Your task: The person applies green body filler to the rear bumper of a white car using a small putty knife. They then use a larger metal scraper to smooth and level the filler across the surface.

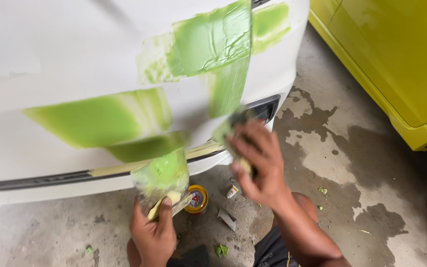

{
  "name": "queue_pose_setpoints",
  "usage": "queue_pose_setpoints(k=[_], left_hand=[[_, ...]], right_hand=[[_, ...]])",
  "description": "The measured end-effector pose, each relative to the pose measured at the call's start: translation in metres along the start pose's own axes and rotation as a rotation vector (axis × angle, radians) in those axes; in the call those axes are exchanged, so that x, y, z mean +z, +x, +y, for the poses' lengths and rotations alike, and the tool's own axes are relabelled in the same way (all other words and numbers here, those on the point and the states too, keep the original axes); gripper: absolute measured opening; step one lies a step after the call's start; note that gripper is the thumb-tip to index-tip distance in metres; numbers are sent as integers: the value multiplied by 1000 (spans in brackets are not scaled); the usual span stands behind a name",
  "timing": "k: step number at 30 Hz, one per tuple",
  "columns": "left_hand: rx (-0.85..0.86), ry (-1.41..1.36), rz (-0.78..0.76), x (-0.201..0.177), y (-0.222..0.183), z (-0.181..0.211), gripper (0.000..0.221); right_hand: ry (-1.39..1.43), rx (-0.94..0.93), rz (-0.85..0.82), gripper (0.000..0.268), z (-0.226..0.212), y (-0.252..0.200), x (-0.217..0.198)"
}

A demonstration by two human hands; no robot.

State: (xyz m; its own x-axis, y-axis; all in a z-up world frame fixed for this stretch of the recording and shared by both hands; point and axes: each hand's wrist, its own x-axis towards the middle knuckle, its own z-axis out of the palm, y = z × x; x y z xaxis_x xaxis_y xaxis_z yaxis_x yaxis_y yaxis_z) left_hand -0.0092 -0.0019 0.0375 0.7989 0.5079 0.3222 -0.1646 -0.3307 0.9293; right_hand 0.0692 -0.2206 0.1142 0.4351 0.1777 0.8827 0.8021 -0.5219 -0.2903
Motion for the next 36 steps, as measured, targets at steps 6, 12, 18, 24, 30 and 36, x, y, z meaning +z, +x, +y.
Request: queue_pose_setpoints(k=[6,12,18,24,30,36], left_hand=[[-319,127,29,-8,-5,-11,71],[-294,-24,76,-10,-6,-36,66],[-484,237,75,-9,-5,-24,85],[-399,202,25,-11,-4,-26,67],[-456,298,18,-10,-8,-29,71],[-379,198,5,-9,-6,-35,67]], right_hand=[[-324,-136,192,40,45,105,40],[-358,-44,171,40,45,123,65],[-392,-67,151,43,47,126,71],[-366,-69,190,40,34,128,68],[-393,-59,146,38,30,119,69],[-423,-28,140,42,31,130,78]])
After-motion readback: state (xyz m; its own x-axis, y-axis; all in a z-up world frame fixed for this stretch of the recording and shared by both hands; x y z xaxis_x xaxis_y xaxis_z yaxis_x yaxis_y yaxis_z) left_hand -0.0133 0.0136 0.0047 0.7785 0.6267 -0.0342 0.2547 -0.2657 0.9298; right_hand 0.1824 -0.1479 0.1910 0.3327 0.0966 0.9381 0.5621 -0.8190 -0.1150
